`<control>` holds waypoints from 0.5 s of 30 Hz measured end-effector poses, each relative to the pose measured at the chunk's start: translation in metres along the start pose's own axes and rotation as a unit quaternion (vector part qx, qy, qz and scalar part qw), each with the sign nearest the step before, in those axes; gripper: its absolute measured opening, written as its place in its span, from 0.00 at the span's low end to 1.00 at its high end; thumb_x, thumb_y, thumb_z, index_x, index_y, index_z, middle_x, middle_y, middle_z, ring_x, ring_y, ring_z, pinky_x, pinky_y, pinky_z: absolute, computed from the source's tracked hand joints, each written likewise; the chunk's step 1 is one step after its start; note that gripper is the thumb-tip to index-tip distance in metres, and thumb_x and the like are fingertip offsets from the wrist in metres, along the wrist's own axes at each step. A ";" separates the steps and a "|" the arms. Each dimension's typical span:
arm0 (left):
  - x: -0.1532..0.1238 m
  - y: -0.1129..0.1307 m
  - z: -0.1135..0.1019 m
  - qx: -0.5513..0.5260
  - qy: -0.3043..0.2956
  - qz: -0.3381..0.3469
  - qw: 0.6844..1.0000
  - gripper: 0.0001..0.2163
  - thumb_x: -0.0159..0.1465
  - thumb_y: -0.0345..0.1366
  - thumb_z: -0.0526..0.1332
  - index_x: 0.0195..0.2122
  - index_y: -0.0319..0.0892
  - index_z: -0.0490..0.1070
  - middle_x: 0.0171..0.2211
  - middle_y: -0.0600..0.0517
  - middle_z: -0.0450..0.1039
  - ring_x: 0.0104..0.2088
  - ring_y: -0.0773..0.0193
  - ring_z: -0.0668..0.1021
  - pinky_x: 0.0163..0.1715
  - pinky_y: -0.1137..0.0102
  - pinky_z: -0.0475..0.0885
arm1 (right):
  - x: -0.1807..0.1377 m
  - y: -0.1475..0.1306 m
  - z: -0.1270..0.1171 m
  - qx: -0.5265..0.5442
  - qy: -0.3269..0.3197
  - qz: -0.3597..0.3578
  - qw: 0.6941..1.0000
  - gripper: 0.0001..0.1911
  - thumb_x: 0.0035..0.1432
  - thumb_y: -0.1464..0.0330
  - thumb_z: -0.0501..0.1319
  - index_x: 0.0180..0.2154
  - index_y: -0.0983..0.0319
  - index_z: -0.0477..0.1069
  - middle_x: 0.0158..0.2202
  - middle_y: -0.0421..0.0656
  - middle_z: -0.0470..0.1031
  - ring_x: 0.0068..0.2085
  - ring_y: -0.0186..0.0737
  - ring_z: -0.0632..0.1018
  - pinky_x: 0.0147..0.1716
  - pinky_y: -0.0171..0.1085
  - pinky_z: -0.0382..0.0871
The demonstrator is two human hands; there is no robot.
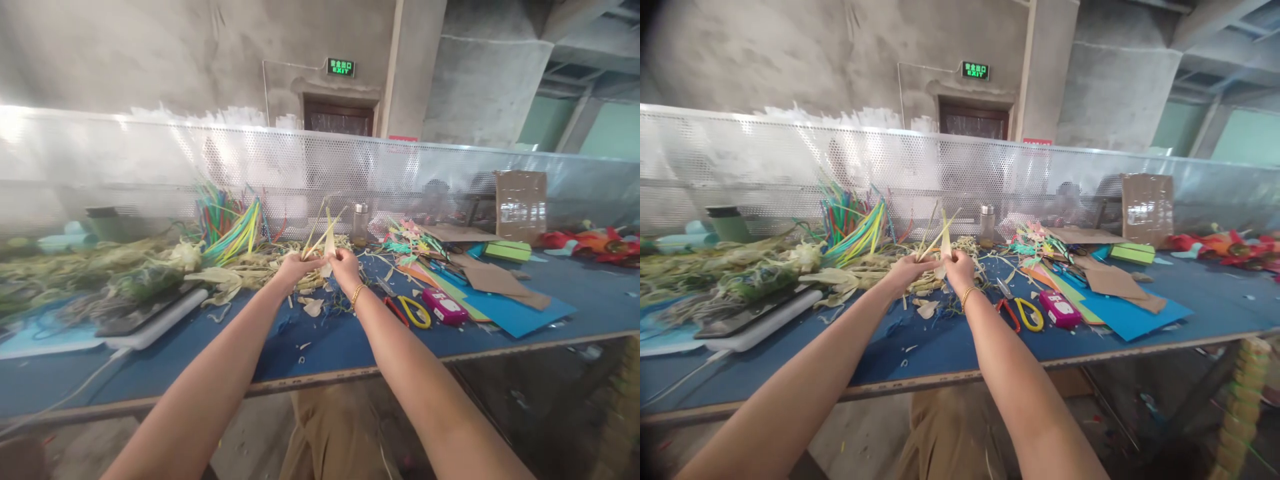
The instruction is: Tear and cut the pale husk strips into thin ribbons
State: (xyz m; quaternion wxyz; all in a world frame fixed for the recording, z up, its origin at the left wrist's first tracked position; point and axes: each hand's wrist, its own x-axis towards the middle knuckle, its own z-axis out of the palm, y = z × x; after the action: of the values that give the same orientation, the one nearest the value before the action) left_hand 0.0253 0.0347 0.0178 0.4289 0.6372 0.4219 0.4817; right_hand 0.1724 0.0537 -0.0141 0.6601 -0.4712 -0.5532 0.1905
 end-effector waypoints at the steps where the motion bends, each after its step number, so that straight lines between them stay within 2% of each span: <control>1: 0.000 -0.001 0.000 0.030 0.007 0.014 0.999 0.11 0.45 0.39 0.71 0.25 0.39 0.75 0.15 0.57 0.61 0.17 0.73 0.60 0.18 0.73 0.51 | 0.000 0.001 0.000 -0.007 -0.006 -0.005 1.000 0.09 0.48 0.62 0.60 0.25 0.61 0.72 0.23 0.37 0.71 0.25 0.33 0.68 0.26 0.31 0.60; 5: 0.005 -0.008 -0.002 0.097 0.012 0.040 0.994 0.11 0.44 0.40 0.70 0.25 0.39 0.74 0.20 0.56 0.68 0.22 0.70 0.66 0.25 0.72 0.59 | 0.001 0.003 0.001 0.001 -0.011 0.006 1.000 0.11 0.48 0.61 0.60 0.29 0.63 0.73 0.24 0.38 0.72 0.25 0.33 0.69 0.27 0.31 0.61; 9: 0.005 -0.009 -0.001 0.058 0.008 0.047 0.997 0.09 0.44 0.38 0.69 0.24 0.39 0.73 0.21 0.54 0.70 0.25 0.68 0.69 0.29 0.71 0.62 | 0.000 0.001 0.004 0.059 -0.020 0.041 0.997 0.12 0.46 0.61 0.62 0.29 0.63 0.73 0.24 0.38 0.72 0.25 0.33 0.69 0.25 0.31 0.62; 12: 0.002 -0.005 0.001 -0.002 -0.009 0.058 0.998 0.08 0.44 0.35 0.69 0.23 0.39 0.72 0.21 0.54 0.70 0.24 0.69 0.69 0.27 0.73 0.61 | 0.000 -0.002 0.005 0.136 -0.024 0.093 0.986 0.11 0.45 0.62 0.63 0.28 0.64 0.72 0.22 0.37 0.71 0.22 0.32 0.69 0.23 0.30 0.62; 15: 0.000 0.000 0.000 -0.053 -0.037 0.047 0.997 0.09 0.45 0.36 0.69 0.24 0.39 0.71 0.17 0.57 0.65 0.18 0.73 0.63 0.20 0.75 0.55 | 0.006 -0.007 -0.003 0.182 0.014 0.156 0.971 0.08 0.45 0.65 0.63 0.25 0.63 0.69 0.18 0.36 0.67 0.18 0.30 0.66 0.19 0.30 0.60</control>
State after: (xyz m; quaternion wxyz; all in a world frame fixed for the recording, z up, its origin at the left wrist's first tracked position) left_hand 0.0256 0.0347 0.0181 0.4542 0.6501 0.3493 0.4990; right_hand 0.1749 0.0536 -0.0049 0.7045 -0.4262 -0.4195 0.3821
